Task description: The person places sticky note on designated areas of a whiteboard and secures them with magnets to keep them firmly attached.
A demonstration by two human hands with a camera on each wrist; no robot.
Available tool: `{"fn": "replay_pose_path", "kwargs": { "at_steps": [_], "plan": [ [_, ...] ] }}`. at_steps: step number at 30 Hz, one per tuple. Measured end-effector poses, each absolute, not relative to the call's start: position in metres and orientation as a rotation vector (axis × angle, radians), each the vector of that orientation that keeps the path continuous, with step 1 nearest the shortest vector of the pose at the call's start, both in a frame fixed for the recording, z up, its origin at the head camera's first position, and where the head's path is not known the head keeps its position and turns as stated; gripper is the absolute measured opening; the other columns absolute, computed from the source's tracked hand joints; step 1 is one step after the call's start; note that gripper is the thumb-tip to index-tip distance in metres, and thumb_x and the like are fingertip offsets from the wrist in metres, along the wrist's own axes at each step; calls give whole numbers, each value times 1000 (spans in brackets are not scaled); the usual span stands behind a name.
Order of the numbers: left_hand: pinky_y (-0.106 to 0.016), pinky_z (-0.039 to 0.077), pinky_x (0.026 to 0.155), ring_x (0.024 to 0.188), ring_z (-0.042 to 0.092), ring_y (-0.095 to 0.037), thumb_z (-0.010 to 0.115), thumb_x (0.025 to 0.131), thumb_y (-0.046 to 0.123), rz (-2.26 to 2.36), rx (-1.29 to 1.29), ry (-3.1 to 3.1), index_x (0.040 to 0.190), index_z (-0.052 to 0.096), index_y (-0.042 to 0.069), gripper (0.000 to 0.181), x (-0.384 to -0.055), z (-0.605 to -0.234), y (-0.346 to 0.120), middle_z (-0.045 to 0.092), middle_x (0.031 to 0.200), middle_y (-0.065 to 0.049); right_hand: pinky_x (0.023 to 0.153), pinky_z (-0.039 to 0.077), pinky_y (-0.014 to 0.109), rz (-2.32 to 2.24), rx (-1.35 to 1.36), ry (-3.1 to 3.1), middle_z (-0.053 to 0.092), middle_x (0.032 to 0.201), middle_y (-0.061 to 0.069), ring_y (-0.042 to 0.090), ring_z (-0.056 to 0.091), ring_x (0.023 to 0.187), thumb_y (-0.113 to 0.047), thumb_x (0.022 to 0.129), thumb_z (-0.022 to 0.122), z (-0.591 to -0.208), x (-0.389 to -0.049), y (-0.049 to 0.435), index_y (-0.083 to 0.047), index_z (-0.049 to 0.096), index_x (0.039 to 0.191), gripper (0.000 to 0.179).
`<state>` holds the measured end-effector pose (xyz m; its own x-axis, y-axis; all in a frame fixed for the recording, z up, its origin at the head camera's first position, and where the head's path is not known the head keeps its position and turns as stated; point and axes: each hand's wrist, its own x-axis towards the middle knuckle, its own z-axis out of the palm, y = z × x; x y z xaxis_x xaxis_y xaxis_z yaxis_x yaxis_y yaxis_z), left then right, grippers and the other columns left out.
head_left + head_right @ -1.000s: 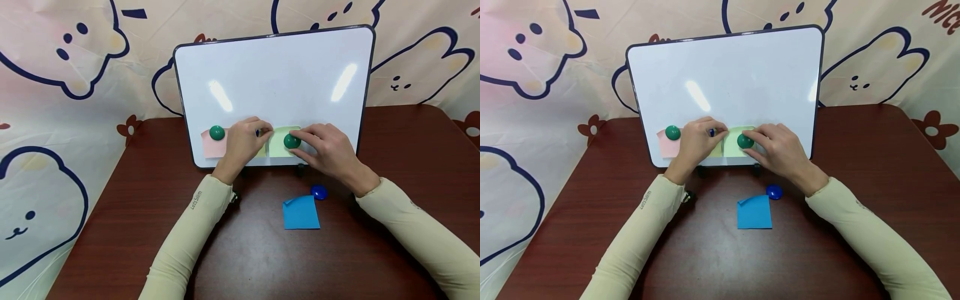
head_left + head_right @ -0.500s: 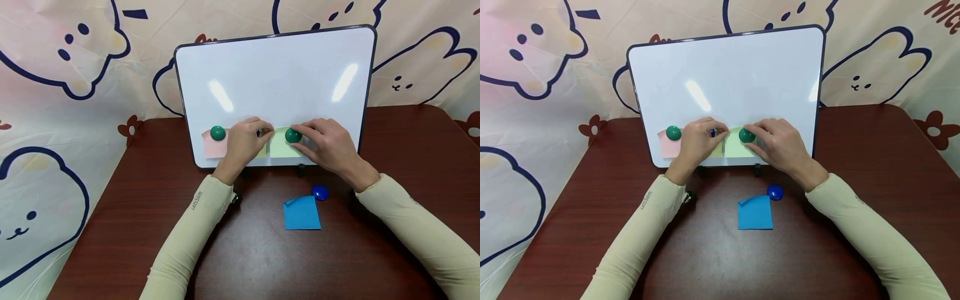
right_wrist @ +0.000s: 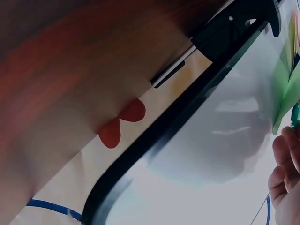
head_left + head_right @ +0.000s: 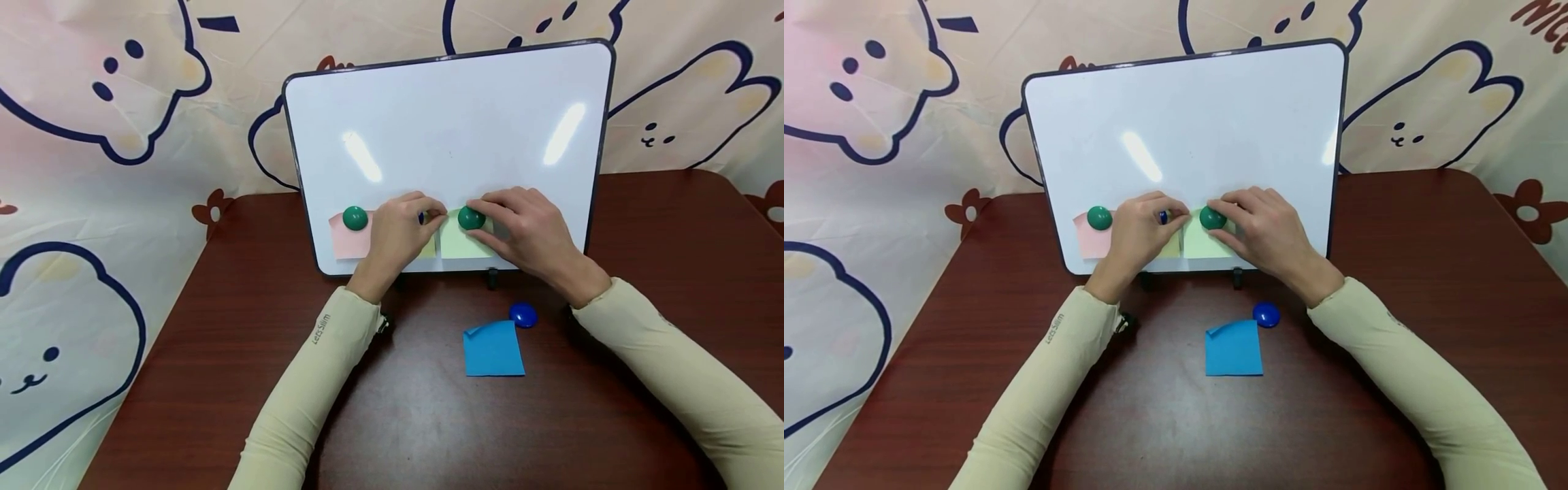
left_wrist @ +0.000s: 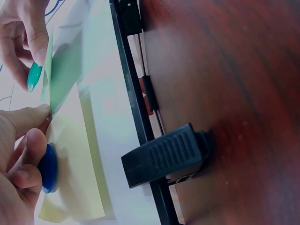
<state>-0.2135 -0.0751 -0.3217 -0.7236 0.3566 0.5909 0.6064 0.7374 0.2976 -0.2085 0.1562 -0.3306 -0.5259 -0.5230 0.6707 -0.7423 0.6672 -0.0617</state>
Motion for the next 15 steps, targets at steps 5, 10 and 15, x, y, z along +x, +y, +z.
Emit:
{"fn": "replay_pose_path", "kwargs": {
  "at_steps": [5,10,15],
  "plan": [
    [-27,53,66,77,68,-13,76,89,21,-672,-728,-2437,94,79,14,9,-213,-320,-75,75,87,0,83,54,48,463,969,-2234,70,110,13,30,64,97,-28,77,86,-330,-211,155,-11,71,123,51],
    [-27,53,67,78,68,-13,76,89,21,-676,-724,-2451,94,79,14,9,-213,-320,-75,75,88,-1,82,53,47,478,957,-2237,69,111,13,31,63,98,-27,78,86,-330,-213,154,-11,71,122,50],
    [-27,53,67,78,68,-13,75,90,21,-680,-721,-2455,94,79,14,9,-213,-320,-75,75,88,-1,84,53,47,489,962,-2253,69,108,13,30,63,98,-29,78,85,-330,-215,153,-10,72,121,49]
  ]
}}
